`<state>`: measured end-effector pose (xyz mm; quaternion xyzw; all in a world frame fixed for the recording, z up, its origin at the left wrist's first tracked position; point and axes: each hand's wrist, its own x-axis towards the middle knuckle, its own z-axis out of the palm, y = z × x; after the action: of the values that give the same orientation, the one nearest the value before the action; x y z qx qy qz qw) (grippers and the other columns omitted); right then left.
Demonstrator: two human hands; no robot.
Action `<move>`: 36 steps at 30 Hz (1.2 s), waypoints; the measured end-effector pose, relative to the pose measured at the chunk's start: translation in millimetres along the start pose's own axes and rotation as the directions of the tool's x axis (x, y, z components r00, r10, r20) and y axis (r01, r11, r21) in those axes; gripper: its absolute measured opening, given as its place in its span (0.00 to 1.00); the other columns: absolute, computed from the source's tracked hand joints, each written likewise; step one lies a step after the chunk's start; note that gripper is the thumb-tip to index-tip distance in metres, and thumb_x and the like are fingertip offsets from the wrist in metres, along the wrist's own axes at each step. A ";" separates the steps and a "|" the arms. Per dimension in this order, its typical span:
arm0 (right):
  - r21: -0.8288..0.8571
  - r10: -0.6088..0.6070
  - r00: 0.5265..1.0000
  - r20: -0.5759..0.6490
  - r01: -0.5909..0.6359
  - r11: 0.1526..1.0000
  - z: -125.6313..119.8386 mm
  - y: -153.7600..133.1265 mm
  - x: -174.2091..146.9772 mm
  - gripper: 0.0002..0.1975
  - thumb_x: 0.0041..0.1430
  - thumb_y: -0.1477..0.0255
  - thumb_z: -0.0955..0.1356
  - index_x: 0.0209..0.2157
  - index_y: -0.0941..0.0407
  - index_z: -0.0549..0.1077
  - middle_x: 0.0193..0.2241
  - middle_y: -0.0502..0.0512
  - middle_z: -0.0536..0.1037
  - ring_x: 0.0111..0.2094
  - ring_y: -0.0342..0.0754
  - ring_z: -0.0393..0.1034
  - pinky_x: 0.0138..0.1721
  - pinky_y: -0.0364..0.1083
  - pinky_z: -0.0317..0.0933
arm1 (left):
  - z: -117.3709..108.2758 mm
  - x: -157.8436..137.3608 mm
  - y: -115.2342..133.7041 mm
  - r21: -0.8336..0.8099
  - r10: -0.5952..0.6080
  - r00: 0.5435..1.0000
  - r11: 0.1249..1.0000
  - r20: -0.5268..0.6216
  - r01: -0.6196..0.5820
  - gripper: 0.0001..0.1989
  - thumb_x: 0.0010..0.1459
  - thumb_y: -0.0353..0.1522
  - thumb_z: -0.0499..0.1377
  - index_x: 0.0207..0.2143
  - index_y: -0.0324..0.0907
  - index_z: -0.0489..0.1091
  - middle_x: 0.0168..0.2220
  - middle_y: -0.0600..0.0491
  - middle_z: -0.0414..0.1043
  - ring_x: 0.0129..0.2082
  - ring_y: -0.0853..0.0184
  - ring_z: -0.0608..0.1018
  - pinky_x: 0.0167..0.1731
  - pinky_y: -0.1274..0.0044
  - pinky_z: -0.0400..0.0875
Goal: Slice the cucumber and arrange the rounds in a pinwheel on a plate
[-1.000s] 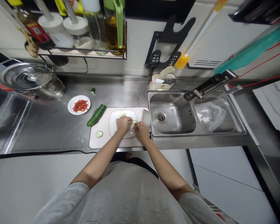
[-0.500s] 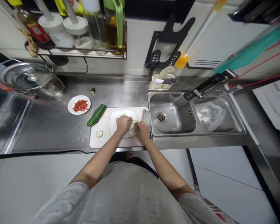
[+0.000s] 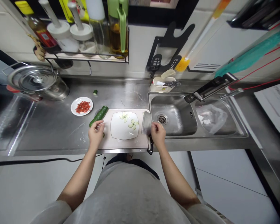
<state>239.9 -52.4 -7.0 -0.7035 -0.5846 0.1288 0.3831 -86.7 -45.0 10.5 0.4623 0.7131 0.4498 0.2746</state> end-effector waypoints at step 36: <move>0.166 0.168 0.978 -0.125 -0.146 0.975 -5.3 -17.6 -20.3 0.20 0.54 0.58 0.64 0.35 0.61 0.76 0.24 0.55 0.74 0.23 0.44 0.63 0.28 0.44 0.59 | -54.3 -24.4 -44.0 0.629 -0.148 0.976 0.777 0.160 0.015 0.13 0.57 0.36 0.55 0.42 0.48 0.75 0.40 0.50 0.75 0.43 0.60 0.73 0.44 0.71 0.63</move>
<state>224.7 -72.8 3.3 -0.7228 -0.4872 0.1550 0.4650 -138.4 -95.5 -5.3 0.5384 0.8098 0.1270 0.1956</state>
